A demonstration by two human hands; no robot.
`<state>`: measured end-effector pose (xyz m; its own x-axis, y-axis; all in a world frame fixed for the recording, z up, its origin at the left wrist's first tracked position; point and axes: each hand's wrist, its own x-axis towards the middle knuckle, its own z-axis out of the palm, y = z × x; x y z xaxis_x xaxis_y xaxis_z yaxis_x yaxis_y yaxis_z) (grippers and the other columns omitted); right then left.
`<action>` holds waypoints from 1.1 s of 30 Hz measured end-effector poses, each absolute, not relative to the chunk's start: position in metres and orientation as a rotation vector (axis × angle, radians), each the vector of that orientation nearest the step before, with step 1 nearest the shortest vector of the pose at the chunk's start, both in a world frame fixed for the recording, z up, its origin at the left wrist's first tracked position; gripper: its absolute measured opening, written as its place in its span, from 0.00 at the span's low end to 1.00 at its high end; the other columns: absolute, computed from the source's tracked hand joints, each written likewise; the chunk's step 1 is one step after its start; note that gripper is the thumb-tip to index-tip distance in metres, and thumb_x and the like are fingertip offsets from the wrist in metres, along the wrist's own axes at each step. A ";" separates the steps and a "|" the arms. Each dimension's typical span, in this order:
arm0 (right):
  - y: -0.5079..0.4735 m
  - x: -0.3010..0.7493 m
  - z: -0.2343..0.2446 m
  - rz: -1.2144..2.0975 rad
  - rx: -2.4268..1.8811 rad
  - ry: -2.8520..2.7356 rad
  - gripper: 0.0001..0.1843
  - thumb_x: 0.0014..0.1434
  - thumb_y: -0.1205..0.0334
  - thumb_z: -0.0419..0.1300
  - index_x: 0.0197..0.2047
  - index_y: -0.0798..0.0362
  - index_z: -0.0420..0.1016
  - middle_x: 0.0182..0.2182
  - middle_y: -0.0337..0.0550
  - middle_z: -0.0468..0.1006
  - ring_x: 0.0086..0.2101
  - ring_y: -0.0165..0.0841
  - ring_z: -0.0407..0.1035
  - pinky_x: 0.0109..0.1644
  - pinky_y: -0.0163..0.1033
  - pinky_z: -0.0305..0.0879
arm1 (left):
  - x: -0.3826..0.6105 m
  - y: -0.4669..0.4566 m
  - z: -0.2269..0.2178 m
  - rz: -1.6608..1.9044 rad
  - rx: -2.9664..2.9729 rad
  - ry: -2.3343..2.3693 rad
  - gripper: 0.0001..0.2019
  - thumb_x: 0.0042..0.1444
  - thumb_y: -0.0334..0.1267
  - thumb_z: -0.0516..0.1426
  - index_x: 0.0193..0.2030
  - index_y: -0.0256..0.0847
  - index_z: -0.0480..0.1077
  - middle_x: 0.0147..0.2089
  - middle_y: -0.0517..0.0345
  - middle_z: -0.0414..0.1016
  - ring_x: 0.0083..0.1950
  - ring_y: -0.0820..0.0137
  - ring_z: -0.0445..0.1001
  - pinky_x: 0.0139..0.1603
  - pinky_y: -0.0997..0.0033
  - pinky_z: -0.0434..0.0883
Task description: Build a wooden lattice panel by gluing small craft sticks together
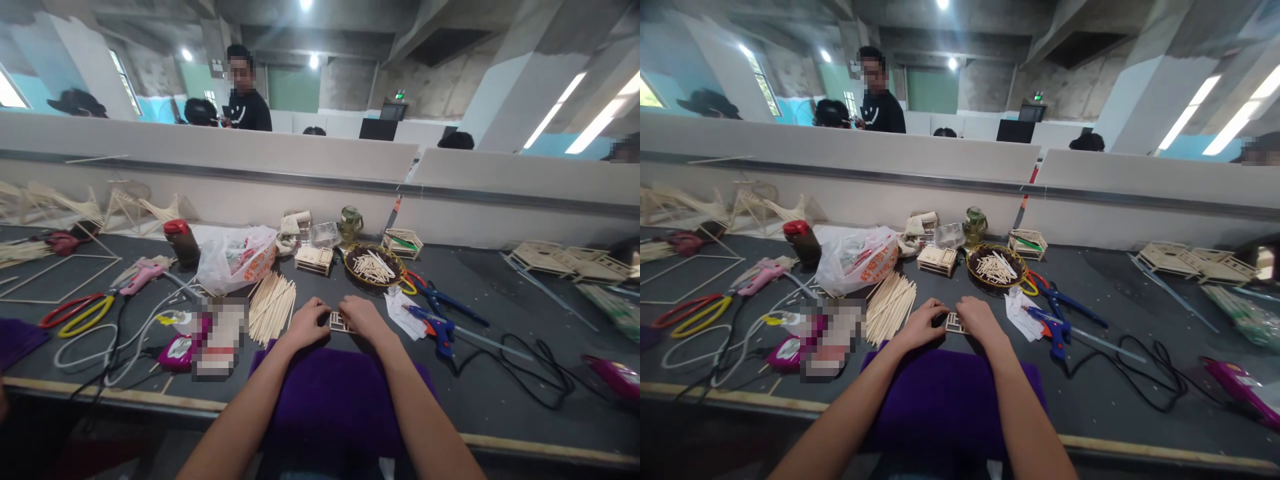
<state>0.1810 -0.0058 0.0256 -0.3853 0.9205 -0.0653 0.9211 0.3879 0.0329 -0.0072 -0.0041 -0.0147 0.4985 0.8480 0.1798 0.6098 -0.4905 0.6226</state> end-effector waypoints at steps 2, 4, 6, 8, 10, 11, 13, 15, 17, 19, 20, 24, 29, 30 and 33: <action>-0.006 0.183 0.024 -0.005 1.700 2.570 0.13 0.66 0.64 0.50 0.40 0.54 0.76 0.39 0.48 0.76 0.43 0.35 0.70 0.39 0.34 0.58 | -0.007 -0.005 -0.014 0.663 2.258 1.194 0.20 0.48 0.34 0.58 0.51 0.43 0.73 0.52 0.54 0.68 0.48 0.66 0.71 0.46 0.70 0.69; -0.006 0.185 0.022 -0.008 1.700 2.584 0.12 0.66 0.64 0.50 0.40 0.54 0.76 0.39 0.48 0.76 0.43 0.35 0.69 0.39 0.34 0.57 | -0.006 -0.005 -0.013 0.666 2.255 1.191 0.20 0.48 0.34 0.58 0.51 0.43 0.73 0.52 0.54 0.68 0.48 0.65 0.71 0.46 0.70 0.69; -0.006 0.187 0.022 -0.020 1.700 2.601 0.12 0.66 0.64 0.51 0.40 0.53 0.75 0.39 0.47 0.76 0.42 0.34 0.69 0.39 0.34 0.57 | -0.006 -0.006 -0.012 0.664 2.252 1.191 0.20 0.49 0.34 0.57 0.51 0.43 0.72 0.52 0.54 0.68 0.48 0.66 0.71 0.47 0.70 0.69; -0.006 0.188 0.022 -0.036 1.702 2.617 0.11 0.65 0.64 0.51 0.40 0.53 0.75 0.39 0.46 0.76 0.42 0.34 0.69 0.40 0.34 0.56 | -0.006 -0.006 -0.010 0.660 2.246 1.195 0.21 0.49 0.34 0.57 0.52 0.44 0.72 0.51 0.55 0.68 0.48 0.66 0.71 0.46 0.70 0.69; -0.005 0.189 0.022 -0.052 1.706 2.630 0.11 0.66 0.64 0.51 0.39 0.53 0.75 0.39 0.47 0.76 0.42 0.33 0.69 0.40 0.33 0.56 | -0.006 -0.006 -0.010 0.658 2.235 1.197 0.21 0.49 0.34 0.57 0.52 0.44 0.72 0.51 0.55 0.68 0.47 0.67 0.71 0.46 0.71 0.69; -0.005 0.190 0.022 -0.061 1.707 2.636 0.12 0.66 0.64 0.51 0.38 0.53 0.75 0.38 0.47 0.76 0.41 0.33 0.68 0.40 0.33 0.56 | -0.006 -0.006 -0.010 0.656 2.229 1.197 0.21 0.49 0.33 0.58 0.52 0.44 0.72 0.52 0.55 0.68 0.46 0.67 0.71 0.45 0.71 0.69; -0.004 0.191 0.022 -0.080 1.705 2.648 0.12 0.66 0.64 0.51 0.37 0.53 0.76 0.38 0.47 0.76 0.41 0.33 0.68 0.40 0.33 0.56 | -0.006 -0.006 -0.010 0.656 2.222 1.194 0.21 0.48 0.34 0.58 0.52 0.44 0.72 0.52 0.55 0.68 0.46 0.67 0.71 0.45 0.71 0.69; -0.003 0.193 0.022 -0.101 1.699 2.665 0.12 0.66 0.63 0.51 0.37 0.53 0.76 0.38 0.47 0.76 0.41 0.32 0.68 0.40 0.33 0.56 | -0.006 -0.007 -0.009 0.660 2.224 1.184 0.21 0.49 0.34 0.58 0.52 0.44 0.71 0.52 0.55 0.68 0.46 0.67 0.71 0.45 0.71 0.69; -0.002 0.193 0.021 -0.124 1.697 2.684 0.11 0.66 0.63 0.52 0.37 0.53 0.76 0.37 0.46 0.76 0.41 0.32 0.68 0.40 0.33 0.55 | -0.007 -0.008 -0.008 0.662 2.234 1.168 0.20 0.50 0.34 0.57 0.52 0.44 0.71 0.52 0.55 0.68 0.46 0.67 0.70 0.45 0.71 0.69; 0.000 0.194 0.019 -0.150 1.705 2.700 0.11 0.66 0.63 0.52 0.37 0.53 0.76 0.37 0.45 0.76 0.41 0.32 0.68 0.40 0.33 0.55 | -0.007 -0.008 -0.008 0.662 2.242 1.153 0.20 0.51 0.34 0.57 0.53 0.43 0.71 0.51 0.55 0.68 0.46 0.67 0.70 0.45 0.71 0.69; 0.001 0.195 0.018 -0.168 1.711 2.705 0.11 0.66 0.63 0.52 0.37 0.52 0.76 0.37 0.45 0.76 0.41 0.32 0.68 0.40 0.33 0.55 | -0.007 -0.008 -0.007 0.660 2.245 1.147 0.20 0.51 0.34 0.57 0.53 0.43 0.71 0.50 0.55 0.69 0.46 0.67 0.70 0.45 0.71 0.69; 0.002 0.206 0.015 -0.241 1.790 2.691 0.10 0.65 0.63 0.53 0.40 0.50 0.76 0.38 0.41 0.76 0.41 0.29 0.69 0.40 0.31 0.55 | -0.007 -0.007 -0.007 0.650 2.242 1.141 0.21 0.51 0.34 0.57 0.53 0.43 0.71 0.50 0.55 0.69 0.45 0.67 0.70 0.45 0.71 0.68; -0.006 0.229 0.012 -0.253 1.964 2.575 0.09 0.64 0.63 0.54 0.40 0.50 0.76 0.39 0.41 0.76 0.41 0.31 0.70 0.38 0.32 0.54 | -0.008 -0.006 -0.009 0.649 2.227 1.128 0.20 0.50 0.34 0.58 0.52 0.44 0.71 0.49 0.56 0.69 0.44 0.68 0.70 0.45 0.72 0.68; -0.008 0.231 0.012 -0.251 1.981 2.557 0.09 0.64 0.63 0.54 0.40 0.49 0.77 0.38 0.41 0.76 0.40 0.31 0.70 0.37 0.33 0.53 | -0.008 -0.006 -0.010 0.655 2.224 1.129 0.20 0.50 0.34 0.58 0.52 0.44 0.71 0.50 0.56 0.69 0.43 0.69 0.70 0.46 0.71 0.68; -0.012 0.231 0.012 -0.241 1.993 2.536 0.09 0.63 0.63 0.55 0.37 0.49 0.77 0.38 0.41 0.76 0.41 0.31 0.69 0.36 0.33 0.52 | -0.008 -0.004 -0.012 0.670 2.210 1.147 0.19 0.50 0.34 0.58 0.51 0.44 0.72 0.52 0.56 0.67 0.42 0.70 0.70 0.46 0.71 0.68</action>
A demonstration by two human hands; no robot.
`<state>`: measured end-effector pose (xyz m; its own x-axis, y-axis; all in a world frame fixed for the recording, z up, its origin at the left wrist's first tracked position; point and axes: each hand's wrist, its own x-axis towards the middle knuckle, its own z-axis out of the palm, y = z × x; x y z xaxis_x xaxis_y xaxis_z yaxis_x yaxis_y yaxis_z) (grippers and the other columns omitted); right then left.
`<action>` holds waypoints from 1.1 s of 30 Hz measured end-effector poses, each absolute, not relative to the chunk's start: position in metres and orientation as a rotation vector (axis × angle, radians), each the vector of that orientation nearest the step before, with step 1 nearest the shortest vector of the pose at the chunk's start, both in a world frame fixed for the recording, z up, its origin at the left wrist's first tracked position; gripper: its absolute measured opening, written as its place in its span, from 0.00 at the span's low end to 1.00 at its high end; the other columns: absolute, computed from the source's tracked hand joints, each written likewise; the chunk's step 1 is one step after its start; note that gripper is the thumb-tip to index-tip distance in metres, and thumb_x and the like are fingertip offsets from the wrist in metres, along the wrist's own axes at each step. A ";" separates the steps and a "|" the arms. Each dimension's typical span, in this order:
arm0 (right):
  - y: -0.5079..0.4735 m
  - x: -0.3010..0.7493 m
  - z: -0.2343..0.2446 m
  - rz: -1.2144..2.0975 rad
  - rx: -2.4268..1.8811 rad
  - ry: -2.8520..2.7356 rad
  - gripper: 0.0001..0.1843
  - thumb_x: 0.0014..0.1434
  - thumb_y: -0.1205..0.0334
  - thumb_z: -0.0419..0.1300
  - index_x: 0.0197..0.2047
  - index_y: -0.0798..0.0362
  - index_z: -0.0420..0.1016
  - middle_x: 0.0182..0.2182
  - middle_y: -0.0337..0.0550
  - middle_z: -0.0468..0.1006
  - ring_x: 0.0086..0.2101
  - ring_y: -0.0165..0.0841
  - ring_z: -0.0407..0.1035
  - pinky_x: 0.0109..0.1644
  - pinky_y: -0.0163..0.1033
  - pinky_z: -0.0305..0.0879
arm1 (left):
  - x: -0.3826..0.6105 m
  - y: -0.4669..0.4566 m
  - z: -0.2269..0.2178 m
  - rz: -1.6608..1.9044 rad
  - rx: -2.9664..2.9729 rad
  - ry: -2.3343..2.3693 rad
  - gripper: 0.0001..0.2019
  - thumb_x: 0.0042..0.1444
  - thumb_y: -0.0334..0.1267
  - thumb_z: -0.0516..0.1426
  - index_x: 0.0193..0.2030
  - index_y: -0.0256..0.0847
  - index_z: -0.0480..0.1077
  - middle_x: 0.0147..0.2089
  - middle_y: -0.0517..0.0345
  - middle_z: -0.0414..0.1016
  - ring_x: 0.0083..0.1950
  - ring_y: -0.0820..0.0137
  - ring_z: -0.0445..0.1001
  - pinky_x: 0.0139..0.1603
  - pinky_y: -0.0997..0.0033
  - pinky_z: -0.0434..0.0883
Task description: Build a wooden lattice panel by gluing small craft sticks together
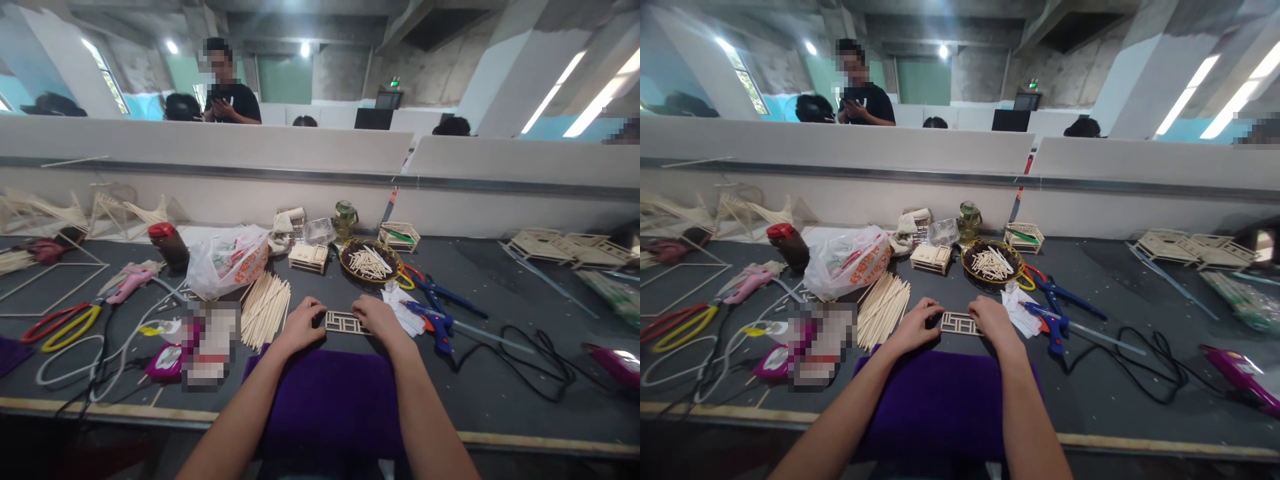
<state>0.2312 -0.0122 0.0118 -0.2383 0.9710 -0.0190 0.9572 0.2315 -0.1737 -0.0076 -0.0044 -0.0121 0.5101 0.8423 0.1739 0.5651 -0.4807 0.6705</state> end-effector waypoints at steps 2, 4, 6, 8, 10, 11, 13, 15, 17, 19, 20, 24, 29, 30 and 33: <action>-0.013 0.228 0.012 0.222 -1.879 -2.394 0.09 0.63 0.63 0.55 0.36 0.49 0.77 0.37 0.41 0.76 0.41 0.32 0.69 0.36 0.34 0.51 | -0.007 -0.003 -0.013 0.667 2.203 1.158 0.20 0.49 0.35 0.58 0.51 0.43 0.72 0.52 0.55 0.67 0.41 0.70 0.70 0.46 0.71 0.69; -0.013 0.225 0.012 0.219 -1.885 -2.394 0.09 0.63 0.64 0.55 0.36 0.49 0.76 0.37 0.41 0.75 0.41 0.32 0.68 0.36 0.34 0.51 | -0.007 -0.003 -0.014 0.656 2.203 1.163 0.20 0.49 0.35 0.58 0.51 0.43 0.72 0.52 0.55 0.67 0.41 0.70 0.70 0.46 0.70 0.69; -0.013 0.224 0.011 0.214 -1.894 -2.395 0.08 0.63 0.66 0.54 0.36 0.50 0.75 0.37 0.42 0.75 0.41 0.33 0.68 0.37 0.34 0.51 | -0.007 -0.002 -0.014 0.648 2.208 1.159 0.20 0.49 0.35 0.58 0.51 0.43 0.72 0.52 0.55 0.67 0.42 0.70 0.70 0.46 0.70 0.69; -0.012 0.223 0.010 0.208 -1.895 -2.402 0.08 0.63 0.68 0.53 0.37 0.51 0.73 0.37 0.43 0.74 0.41 0.33 0.67 0.37 0.35 0.51 | -0.007 -0.003 -0.013 0.659 2.210 1.152 0.20 0.49 0.34 0.58 0.51 0.43 0.72 0.51 0.55 0.67 0.42 0.70 0.70 0.46 0.71 0.69; -0.012 0.224 0.010 0.209 -1.882 -2.421 0.08 0.63 0.69 0.52 0.38 0.52 0.72 0.38 0.44 0.74 0.41 0.33 0.66 0.38 0.35 0.51 | -0.007 -0.003 -0.013 0.677 2.209 1.140 0.20 0.49 0.33 0.58 0.51 0.43 0.72 0.51 0.56 0.67 0.42 0.70 0.70 0.45 0.72 0.68; -0.012 0.224 0.009 0.212 -1.875 -2.431 0.08 0.62 0.71 0.52 0.38 0.53 0.71 0.38 0.44 0.73 0.41 0.33 0.65 0.39 0.34 0.52 | -0.007 -0.003 -0.013 0.685 2.206 1.136 0.20 0.49 0.33 0.58 0.51 0.44 0.72 0.51 0.56 0.67 0.42 0.70 0.70 0.45 0.72 0.68; -0.012 0.225 0.009 0.222 -1.860 -2.449 0.08 0.61 0.72 0.52 0.38 0.53 0.71 0.38 0.44 0.73 0.41 0.33 0.65 0.40 0.34 0.52 | -0.007 -0.003 -0.013 0.690 2.202 1.130 0.20 0.49 0.33 0.58 0.51 0.44 0.71 0.51 0.57 0.67 0.41 0.71 0.70 0.44 0.72 0.68; -0.011 0.226 0.010 0.232 -1.848 -2.458 0.09 0.60 0.73 0.52 0.38 0.53 0.70 0.38 0.44 0.73 0.41 0.33 0.64 0.41 0.34 0.52 | -0.008 -0.004 -0.013 0.687 2.202 1.132 0.21 0.49 0.33 0.58 0.51 0.44 0.71 0.51 0.57 0.67 0.41 0.71 0.70 0.44 0.72 0.68; -0.011 0.226 0.010 0.244 -1.837 -2.460 0.09 0.60 0.74 0.52 0.39 0.54 0.70 0.38 0.45 0.73 0.40 0.33 0.64 0.41 0.34 0.52 | -0.008 -0.004 -0.013 0.681 2.204 1.134 0.20 0.49 0.33 0.58 0.51 0.44 0.71 0.51 0.57 0.67 0.42 0.70 0.70 0.45 0.72 0.68; -0.010 0.227 0.011 0.259 -1.832 -2.454 0.08 0.60 0.74 0.53 0.38 0.54 0.71 0.37 0.45 0.72 0.39 0.33 0.64 0.40 0.34 0.51 | -0.008 -0.004 -0.013 0.678 2.202 1.135 0.21 0.48 0.33 0.58 0.51 0.44 0.70 0.51 0.57 0.67 0.42 0.70 0.70 0.45 0.72 0.68; -0.010 0.227 0.012 0.267 -1.830 -2.448 0.08 0.59 0.73 0.53 0.38 0.54 0.71 0.37 0.44 0.72 0.39 0.33 0.64 0.40 0.34 0.51 | -0.008 -0.004 -0.012 0.675 2.198 1.133 0.21 0.48 0.33 0.58 0.52 0.44 0.70 0.51 0.57 0.67 0.42 0.70 0.70 0.45 0.72 0.68; -0.012 0.227 0.018 0.297 -1.820 -2.394 0.08 0.61 0.70 0.52 0.37 0.53 0.72 0.36 0.43 0.73 0.38 0.31 0.65 0.40 0.33 0.53 | -0.008 -0.005 -0.010 0.653 2.181 1.138 0.22 0.48 0.32 0.58 0.52 0.44 0.69 0.51 0.58 0.68 0.42 0.70 0.70 0.45 0.72 0.68; -0.024 0.236 0.017 0.268 -1.929 -2.185 0.12 0.64 0.68 0.49 0.44 0.51 0.73 0.42 0.43 0.75 0.43 0.31 0.68 0.42 0.33 0.55 | -0.006 -0.006 -0.009 0.652 2.186 1.149 0.21 0.48 0.31 0.58 0.51 0.44 0.70 0.51 0.57 0.68 0.42 0.70 0.70 0.45 0.71 0.68; -0.027 0.238 0.015 0.250 -1.983 -2.120 0.13 0.64 0.68 0.49 0.45 0.51 0.73 0.43 0.45 0.76 0.43 0.32 0.68 0.42 0.33 0.56 | -0.006 -0.006 -0.009 0.653 2.189 1.151 0.21 0.47 0.31 0.58 0.51 0.44 0.70 0.51 0.57 0.68 0.42 0.70 0.70 0.45 0.71 0.68; -0.037 0.243 0.004 0.219 -2.138 -1.941 0.14 0.65 0.67 0.47 0.45 0.53 0.74 0.41 0.48 0.77 0.42 0.35 0.70 0.41 0.35 0.56 | -0.006 -0.007 -0.009 0.658 2.199 1.153 0.22 0.47 0.31 0.57 0.51 0.44 0.70 0.51 0.57 0.68 0.43 0.70 0.70 0.46 0.71 0.68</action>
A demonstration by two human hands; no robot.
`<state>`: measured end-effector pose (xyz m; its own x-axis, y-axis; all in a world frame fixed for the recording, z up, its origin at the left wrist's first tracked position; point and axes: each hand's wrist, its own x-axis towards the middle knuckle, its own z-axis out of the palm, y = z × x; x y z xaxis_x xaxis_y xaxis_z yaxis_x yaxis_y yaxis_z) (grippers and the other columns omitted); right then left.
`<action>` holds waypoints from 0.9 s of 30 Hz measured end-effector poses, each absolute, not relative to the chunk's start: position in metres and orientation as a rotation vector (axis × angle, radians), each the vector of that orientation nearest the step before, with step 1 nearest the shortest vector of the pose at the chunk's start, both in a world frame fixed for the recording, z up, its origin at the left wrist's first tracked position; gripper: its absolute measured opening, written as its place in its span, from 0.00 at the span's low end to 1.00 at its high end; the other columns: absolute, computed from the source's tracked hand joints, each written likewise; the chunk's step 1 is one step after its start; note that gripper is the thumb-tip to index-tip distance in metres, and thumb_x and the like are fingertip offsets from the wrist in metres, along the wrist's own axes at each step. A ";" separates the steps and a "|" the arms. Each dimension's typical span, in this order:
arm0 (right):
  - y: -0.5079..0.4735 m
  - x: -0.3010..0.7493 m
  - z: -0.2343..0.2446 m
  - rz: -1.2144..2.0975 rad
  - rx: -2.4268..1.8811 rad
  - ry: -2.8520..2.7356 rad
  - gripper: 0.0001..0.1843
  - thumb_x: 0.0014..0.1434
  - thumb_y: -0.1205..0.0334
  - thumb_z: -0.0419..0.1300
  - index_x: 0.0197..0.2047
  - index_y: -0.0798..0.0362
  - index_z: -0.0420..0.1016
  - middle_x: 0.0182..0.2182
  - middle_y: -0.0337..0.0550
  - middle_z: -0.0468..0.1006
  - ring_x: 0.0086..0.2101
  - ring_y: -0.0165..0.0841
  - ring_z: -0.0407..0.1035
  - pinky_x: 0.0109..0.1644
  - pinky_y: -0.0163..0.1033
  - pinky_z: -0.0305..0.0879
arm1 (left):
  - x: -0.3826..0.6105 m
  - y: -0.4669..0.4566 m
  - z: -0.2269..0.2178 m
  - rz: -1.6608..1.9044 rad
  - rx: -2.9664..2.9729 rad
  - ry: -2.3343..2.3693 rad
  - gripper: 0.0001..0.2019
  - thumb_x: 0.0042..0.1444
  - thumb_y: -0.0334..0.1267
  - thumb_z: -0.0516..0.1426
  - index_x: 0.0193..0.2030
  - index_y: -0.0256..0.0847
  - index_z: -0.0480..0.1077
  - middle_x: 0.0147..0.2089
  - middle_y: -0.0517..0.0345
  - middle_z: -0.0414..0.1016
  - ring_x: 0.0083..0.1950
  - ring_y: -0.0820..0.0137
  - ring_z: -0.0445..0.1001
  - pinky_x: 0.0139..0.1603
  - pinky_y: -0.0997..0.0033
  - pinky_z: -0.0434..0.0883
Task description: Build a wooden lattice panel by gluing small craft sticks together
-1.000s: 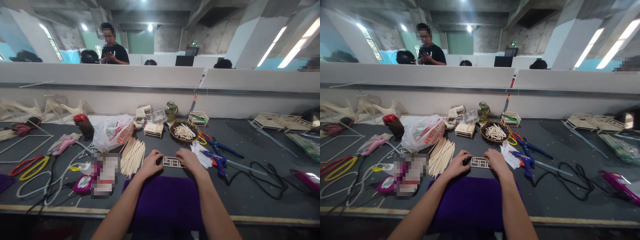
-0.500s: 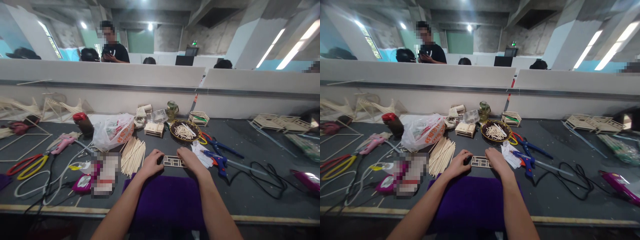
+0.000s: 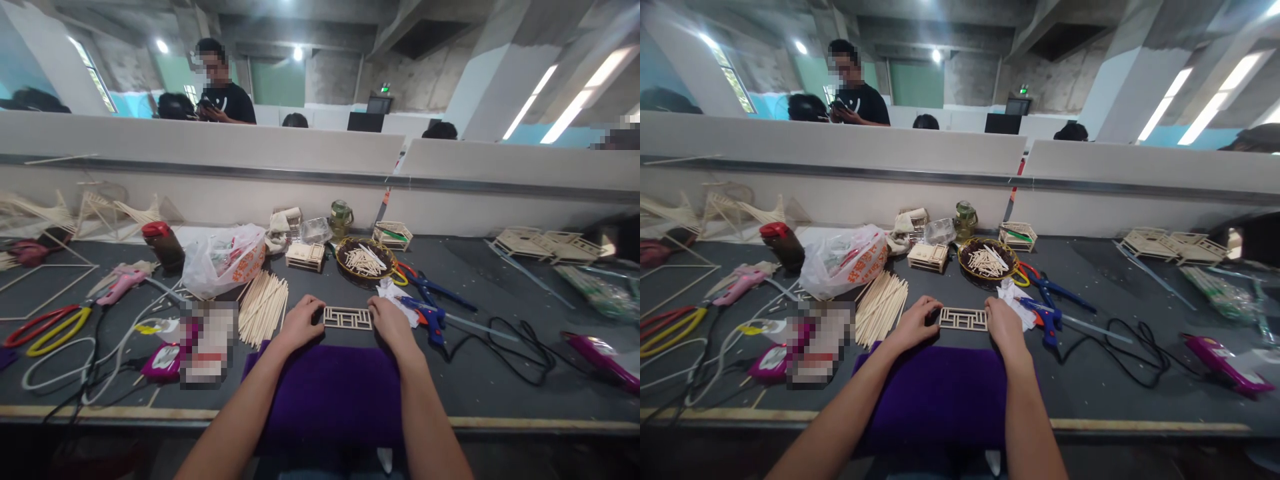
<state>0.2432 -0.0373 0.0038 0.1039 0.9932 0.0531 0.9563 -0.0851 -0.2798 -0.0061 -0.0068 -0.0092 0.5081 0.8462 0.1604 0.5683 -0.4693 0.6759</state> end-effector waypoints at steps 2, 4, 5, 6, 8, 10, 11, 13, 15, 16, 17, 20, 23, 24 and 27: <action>-0.043 0.244 -0.003 0.228 -2.187 -1.866 0.15 0.65 0.66 0.47 0.43 0.53 0.75 0.39 0.49 0.78 0.41 0.35 0.71 0.40 0.35 0.56 | -0.006 -0.007 -0.009 0.662 2.204 1.148 0.22 0.47 0.31 0.57 0.51 0.44 0.70 0.51 0.57 0.68 0.43 0.69 0.70 0.46 0.71 0.68; -0.047 0.242 -0.007 0.254 -2.197 -1.818 0.15 0.65 0.64 0.47 0.42 0.52 0.75 0.38 0.47 0.79 0.41 0.35 0.71 0.39 0.34 0.57 | -0.006 -0.008 -0.009 0.670 2.211 1.136 0.22 0.48 0.30 0.57 0.52 0.43 0.70 0.51 0.56 0.68 0.43 0.69 0.70 0.46 0.71 0.68; -0.049 0.241 -0.008 0.268 -2.195 -1.796 0.15 0.65 0.63 0.47 0.41 0.51 0.75 0.37 0.46 0.79 0.40 0.34 0.72 0.38 0.34 0.57 | -0.007 -0.009 -0.008 0.675 2.216 1.127 0.21 0.48 0.31 0.57 0.52 0.43 0.70 0.51 0.56 0.68 0.43 0.69 0.70 0.46 0.71 0.68; -0.050 0.240 -0.008 0.282 -2.191 -1.772 0.15 0.65 0.63 0.47 0.41 0.51 0.75 0.37 0.45 0.79 0.39 0.34 0.72 0.37 0.34 0.57 | -0.007 -0.009 -0.008 0.679 2.221 1.117 0.21 0.48 0.31 0.57 0.52 0.43 0.70 0.50 0.56 0.68 0.43 0.69 0.70 0.46 0.71 0.68; -0.052 0.238 -0.008 0.302 -2.183 -1.723 0.15 0.65 0.62 0.47 0.41 0.50 0.75 0.37 0.44 0.79 0.39 0.35 0.72 0.37 0.34 0.58 | -0.007 -0.010 -0.007 0.681 2.231 1.105 0.21 0.49 0.31 0.57 0.52 0.44 0.70 0.49 0.56 0.69 0.44 0.68 0.70 0.46 0.70 0.68; -0.053 0.237 -0.007 0.318 -2.170 -1.676 0.14 0.64 0.61 0.47 0.41 0.50 0.75 0.36 0.44 0.80 0.39 0.35 0.72 0.36 0.34 0.58 | -0.008 -0.011 -0.006 0.669 2.245 1.103 0.21 0.50 0.31 0.58 0.52 0.44 0.69 0.47 0.56 0.70 0.44 0.67 0.69 0.46 0.70 0.67; -0.054 0.237 -0.008 0.328 -2.160 -1.656 0.14 0.64 0.61 0.48 0.41 0.50 0.75 0.36 0.44 0.80 0.39 0.35 0.72 0.36 0.34 0.59 | -0.008 -0.011 -0.006 0.664 2.255 1.102 0.21 0.50 0.31 0.58 0.52 0.44 0.69 0.46 0.56 0.70 0.45 0.67 0.69 0.46 0.69 0.67; -0.054 0.238 -0.008 0.349 -2.136 -1.620 0.14 0.63 0.60 0.48 0.41 0.50 0.75 0.35 0.43 0.80 0.38 0.35 0.73 0.37 0.34 0.60 | -0.008 -0.011 -0.007 0.665 2.278 1.094 0.20 0.51 0.31 0.57 0.52 0.43 0.69 0.45 0.56 0.71 0.45 0.66 0.69 0.46 0.69 0.67; -0.054 0.238 -0.009 0.372 -2.109 -1.583 0.15 0.62 0.60 0.48 0.41 0.49 0.76 0.35 0.42 0.81 0.38 0.35 0.73 0.37 0.35 0.61 | -0.008 -0.011 -0.008 0.684 2.296 1.078 0.20 0.51 0.31 0.57 0.52 0.43 0.69 0.45 0.55 0.71 0.45 0.66 0.69 0.46 0.69 0.66; -0.053 0.238 -0.010 0.383 -2.098 -1.562 0.15 0.62 0.59 0.49 0.41 0.49 0.76 0.36 0.43 0.81 0.38 0.36 0.74 0.38 0.35 0.61 | -0.008 -0.011 -0.008 0.696 2.304 1.069 0.19 0.51 0.31 0.57 0.52 0.43 0.69 0.45 0.55 0.71 0.45 0.66 0.69 0.46 0.69 0.66; -0.053 0.239 -0.011 0.395 -2.088 -1.539 0.15 0.61 0.59 0.49 0.41 0.49 0.77 0.36 0.43 0.81 0.38 0.36 0.74 0.38 0.35 0.62 | -0.008 -0.011 -0.008 0.705 2.311 1.060 0.19 0.52 0.31 0.57 0.52 0.43 0.69 0.45 0.55 0.71 0.45 0.66 0.68 0.46 0.68 0.66; -0.051 0.240 -0.014 0.438 -2.060 -1.464 0.17 0.60 0.58 0.50 0.44 0.51 0.78 0.37 0.45 0.81 0.39 0.37 0.74 0.39 0.36 0.64 | -0.008 -0.012 -0.007 0.698 2.337 1.044 0.18 0.52 0.31 0.57 0.51 0.43 0.69 0.44 0.55 0.71 0.45 0.65 0.68 0.47 0.68 0.66; -0.051 0.242 -0.018 0.490 -2.026 -1.397 0.19 0.58 0.58 0.51 0.47 0.53 0.78 0.36 0.46 0.82 0.37 0.36 0.75 0.37 0.37 0.66 | -0.008 -0.013 -0.006 0.671 2.368 1.044 0.17 0.53 0.30 0.56 0.51 0.42 0.68 0.44 0.55 0.71 0.46 0.65 0.68 0.48 0.67 0.65; -0.051 0.243 -0.020 0.507 -2.012 -1.379 0.20 0.58 0.57 0.51 0.47 0.54 0.78 0.36 0.46 0.82 0.36 0.36 0.75 0.36 0.37 0.66 | -0.008 -0.013 -0.005 0.666 2.381 1.043 0.17 0.53 0.30 0.56 0.51 0.42 0.68 0.44 0.55 0.71 0.46 0.65 0.68 0.48 0.67 0.65; -0.051 0.246 -0.024 0.544 -1.968 -1.343 0.21 0.56 0.55 0.53 0.47 0.54 0.78 0.33 0.45 0.81 0.33 0.36 0.75 0.34 0.37 0.67 | -0.009 -0.014 -0.005 0.662 2.421 1.041 0.17 0.54 0.31 0.56 0.51 0.42 0.67 0.44 0.54 0.71 0.46 0.65 0.68 0.48 0.67 0.64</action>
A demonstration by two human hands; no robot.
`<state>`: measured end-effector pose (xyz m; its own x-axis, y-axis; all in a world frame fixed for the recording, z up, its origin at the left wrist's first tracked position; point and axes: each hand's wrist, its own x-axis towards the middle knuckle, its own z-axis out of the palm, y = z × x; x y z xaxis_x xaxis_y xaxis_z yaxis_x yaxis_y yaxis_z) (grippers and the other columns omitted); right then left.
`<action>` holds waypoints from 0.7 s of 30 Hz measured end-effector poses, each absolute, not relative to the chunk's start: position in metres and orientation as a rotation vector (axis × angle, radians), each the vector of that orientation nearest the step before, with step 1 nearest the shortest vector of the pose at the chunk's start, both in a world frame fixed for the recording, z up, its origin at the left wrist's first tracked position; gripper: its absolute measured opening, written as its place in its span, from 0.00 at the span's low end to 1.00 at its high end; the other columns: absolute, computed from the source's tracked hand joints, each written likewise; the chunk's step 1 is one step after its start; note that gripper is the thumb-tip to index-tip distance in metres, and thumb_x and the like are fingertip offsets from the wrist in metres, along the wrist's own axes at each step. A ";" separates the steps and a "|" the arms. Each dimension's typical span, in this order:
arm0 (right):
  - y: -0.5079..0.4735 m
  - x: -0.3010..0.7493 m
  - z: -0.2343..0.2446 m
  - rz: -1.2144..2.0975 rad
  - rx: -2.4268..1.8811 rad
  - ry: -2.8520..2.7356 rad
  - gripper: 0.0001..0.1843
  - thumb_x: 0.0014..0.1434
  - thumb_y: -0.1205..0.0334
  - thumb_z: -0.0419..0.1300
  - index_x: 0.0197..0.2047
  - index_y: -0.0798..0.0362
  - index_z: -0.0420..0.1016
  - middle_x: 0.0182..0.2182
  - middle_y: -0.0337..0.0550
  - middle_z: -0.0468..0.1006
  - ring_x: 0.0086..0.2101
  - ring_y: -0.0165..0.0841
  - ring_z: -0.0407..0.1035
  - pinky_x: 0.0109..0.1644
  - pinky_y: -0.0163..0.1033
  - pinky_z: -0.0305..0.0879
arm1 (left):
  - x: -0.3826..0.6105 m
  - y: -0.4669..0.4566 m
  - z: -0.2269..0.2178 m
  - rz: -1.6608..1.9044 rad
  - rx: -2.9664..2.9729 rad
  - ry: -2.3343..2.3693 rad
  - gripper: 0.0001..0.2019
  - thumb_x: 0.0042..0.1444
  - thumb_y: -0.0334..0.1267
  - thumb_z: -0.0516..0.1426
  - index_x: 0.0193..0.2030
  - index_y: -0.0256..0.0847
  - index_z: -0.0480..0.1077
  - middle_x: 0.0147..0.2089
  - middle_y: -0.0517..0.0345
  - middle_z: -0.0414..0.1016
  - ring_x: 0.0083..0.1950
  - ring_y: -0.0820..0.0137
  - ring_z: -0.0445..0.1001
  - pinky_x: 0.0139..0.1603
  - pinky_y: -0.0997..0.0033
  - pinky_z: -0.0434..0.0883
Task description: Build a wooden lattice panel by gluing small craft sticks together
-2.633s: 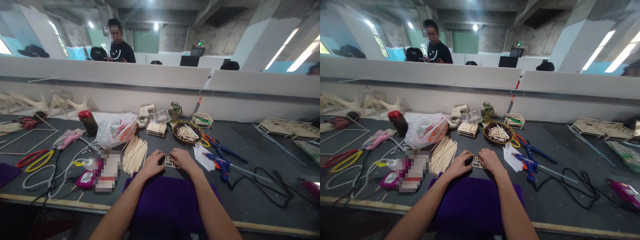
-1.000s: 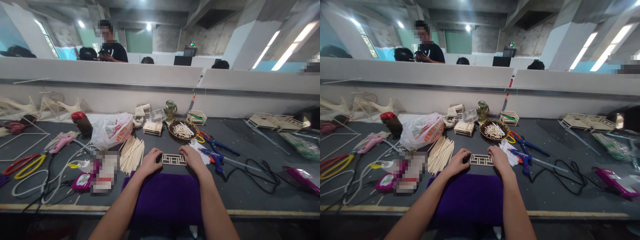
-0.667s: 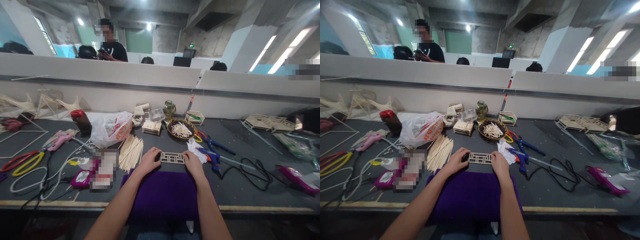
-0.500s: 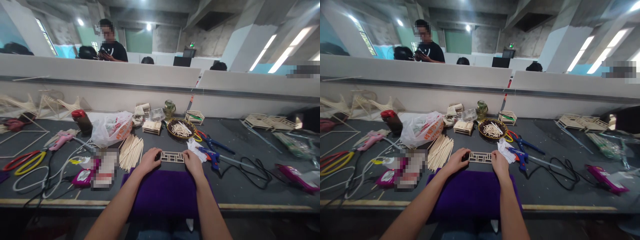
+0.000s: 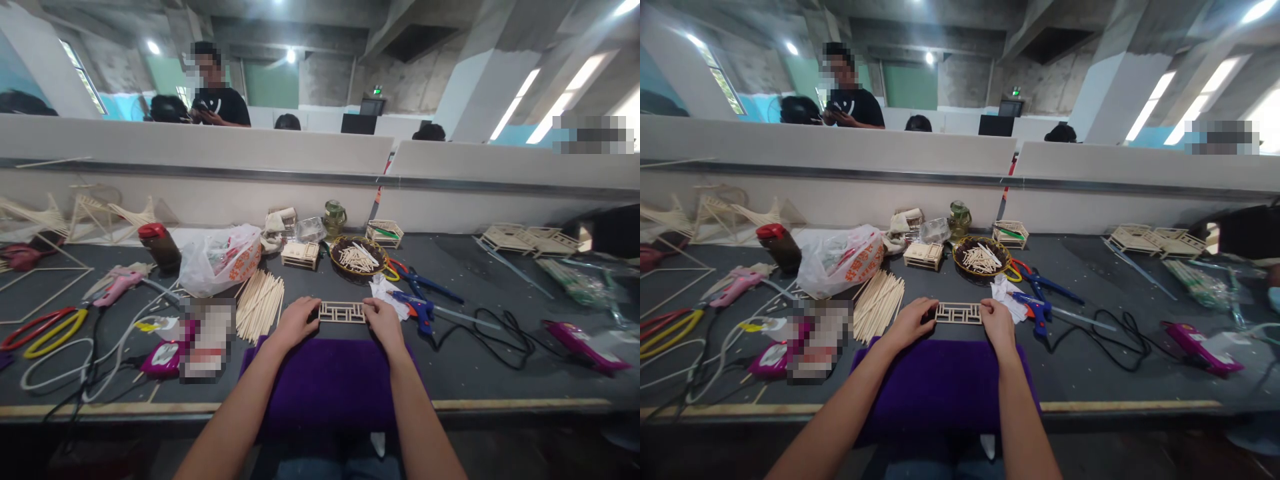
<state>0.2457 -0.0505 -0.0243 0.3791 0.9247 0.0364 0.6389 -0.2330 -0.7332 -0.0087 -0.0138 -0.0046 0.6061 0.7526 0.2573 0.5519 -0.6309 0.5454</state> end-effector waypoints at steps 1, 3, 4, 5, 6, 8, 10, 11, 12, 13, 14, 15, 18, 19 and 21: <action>-0.051 0.246 -0.026 0.553 -1.954 -1.335 0.21 0.56 0.55 0.53 0.47 0.54 0.78 0.32 0.45 0.81 0.32 0.36 0.74 0.34 0.37 0.67 | -0.009 -0.014 -0.004 0.662 2.428 1.045 0.16 0.54 0.31 0.56 0.51 0.42 0.67 0.43 0.55 0.71 0.45 0.65 0.68 0.47 0.68 0.64; -0.050 0.248 -0.028 0.569 -1.925 -1.323 0.21 0.55 0.54 0.53 0.46 0.54 0.79 0.31 0.45 0.81 0.31 0.35 0.74 0.33 0.37 0.67 | -0.008 -0.015 -0.004 0.658 2.435 1.062 0.16 0.55 0.32 0.56 0.51 0.42 0.67 0.42 0.55 0.71 0.44 0.65 0.68 0.46 0.68 0.64; -0.050 0.248 -0.029 0.576 -1.911 -1.319 0.21 0.55 0.54 0.53 0.46 0.55 0.79 0.30 0.45 0.81 0.30 0.35 0.74 0.32 0.36 0.66 | -0.008 -0.015 -0.004 0.653 2.438 1.071 0.15 0.55 0.32 0.56 0.50 0.42 0.67 0.42 0.55 0.71 0.43 0.66 0.68 0.45 0.69 0.64; -0.050 0.248 -0.030 0.583 -1.897 -1.316 0.21 0.55 0.54 0.53 0.45 0.55 0.79 0.30 0.46 0.81 0.30 0.35 0.73 0.32 0.36 0.66 | -0.008 -0.015 -0.003 0.649 2.442 1.078 0.15 0.55 0.32 0.56 0.50 0.42 0.67 0.42 0.56 0.71 0.43 0.66 0.68 0.44 0.69 0.64; -0.050 0.249 -0.030 0.590 -1.883 -1.314 0.21 0.55 0.53 0.53 0.45 0.55 0.80 0.30 0.45 0.81 0.29 0.35 0.73 0.31 0.36 0.66 | -0.007 -0.016 -0.003 0.646 2.449 1.082 0.15 0.55 0.32 0.56 0.50 0.42 0.67 0.42 0.55 0.71 0.43 0.66 0.68 0.44 0.69 0.64; -0.049 0.249 -0.032 0.604 -1.857 -1.312 0.22 0.55 0.52 0.53 0.43 0.55 0.80 0.28 0.45 0.80 0.28 0.34 0.72 0.30 0.36 0.65 | -0.007 -0.016 -0.003 0.638 2.463 1.088 0.15 0.55 0.32 0.56 0.50 0.42 0.67 0.42 0.55 0.71 0.43 0.66 0.69 0.44 0.69 0.64; -0.049 0.249 -0.033 0.623 -1.833 -1.316 0.22 0.54 0.51 0.52 0.41 0.55 0.80 0.26 0.43 0.79 0.26 0.34 0.71 0.28 0.35 0.64 | -0.006 -0.016 -0.003 0.628 2.473 1.098 0.16 0.56 0.32 0.55 0.51 0.41 0.66 0.42 0.55 0.72 0.43 0.65 0.69 0.44 0.68 0.65; -0.050 0.249 -0.033 0.634 -1.821 -1.320 0.22 0.54 0.50 0.52 0.41 0.55 0.80 0.25 0.43 0.78 0.25 0.34 0.70 0.27 0.35 0.63 | -0.006 -0.016 -0.003 0.620 2.477 1.106 0.16 0.56 0.32 0.55 0.52 0.41 0.66 0.43 0.54 0.72 0.43 0.65 0.69 0.44 0.68 0.65; -0.051 0.249 -0.033 0.643 -1.810 -1.326 0.22 0.54 0.50 0.51 0.40 0.55 0.80 0.24 0.42 0.78 0.25 0.33 0.70 0.27 0.35 0.63 | -0.005 -0.016 -0.003 0.611 2.483 1.114 0.17 0.56 0.32 0.55 0.52 0.41 0.66 0.43 0.54 0.72 0.43 0.65 0.70 0.45 0.68 0.65; -0.052 0.249 -0.032 0.649 -1.800 -1.333 0.22 0.54 0.50 0.51 0.40 0.55 0.79 0.25 0.42 0.78 0.25 0.34 0.70 0.27 0.35 0.63 | -0.004 -0.017 -0.003 0.601 2.489 1.127 0.17 0.56 0.31 0.55 0.53 0.41 0.66 0.43 0.54 0.73 0.43 0.65 0.70 0.45 0.68 0.65; -0.053 0.249 -0.032 0.650 -1.792 -1.342 0.22 0.54 0.50 0.51 0.40 0.55 0.79 0.26 0.42 0.78 0.26 0.34 0.70 0.28 0.35 0.63 | -0.004 -0.018 -0.003 0.591 2.499 1.142 0.17 0.56 0.31 0.55 0.53 0.41 0.66 0.43 0.54 0.73 0.44 0.65 0.70 0.45 0.68 0.65; -0.055 0.249 -0.031 0.646 -1.788 -1.351 0.22 0.53 0.50 0.52 0.40 0.55 0.79 0.28 0.43 0.79 0.28 0.35 0.71 0.30 0.36 0.64 | -0.003 -0.018 -0.004 0.583 2.513 1.159 0.16 0.56 0.31 0.54 0.52 0.41 0.66 0.42 0.54 0.73 0.44 0.64 0.71 0.45 0.68 0.65; -0.060 0.247 -0.027 0.612 -1.805 -1.370 0.19 0.51 0.51 0.53 0.38 0.54 0.78 0.33 0.44 0.80 0.34 0.37 0.72 0.36 0.38 0.64 | -0.002 -0.020 -0.006 0.574 2.559 1.201 0.15 0.57 0.30 0.53 0.52 0.42 0.66 0.42 0.54 0.74 0.45 0.64 0.71 0.45 0.67 0.65; -0.062 0.246 -0.026 0.598 -1.822 -1.372 0.18 0.51 0.52 0.53 0.37 0.53 0.78 0.33 0.45 0.80 0.35 0.38 0.72 0.37 0.38 0.63 | -0.001 -0.021 -0.007 0.576 2.570 1.209 0.15 0.58 0.30 0.53 0.52 0.42 0.66 0.42 0.53 0.74 0.45 0.64 0.72 0.46 0.67 0.65; -0.065 0.242 -0.022 0.570 -1.865 -1.369 0.16 0.51 0.52 0.54 0.35 0.52 0.78 0.31 0.44 0.80 0.34 0.38 0.72 0.37 0.39 0.61 | -0.001 -0.021 -0.009 0.583 2.580 1.213 0.16 0.58 0.30 0.53 0.53 0.42 0.65 0.42 0.54 0.74 0.45 0.64 0.72 0.46 0.67 0.65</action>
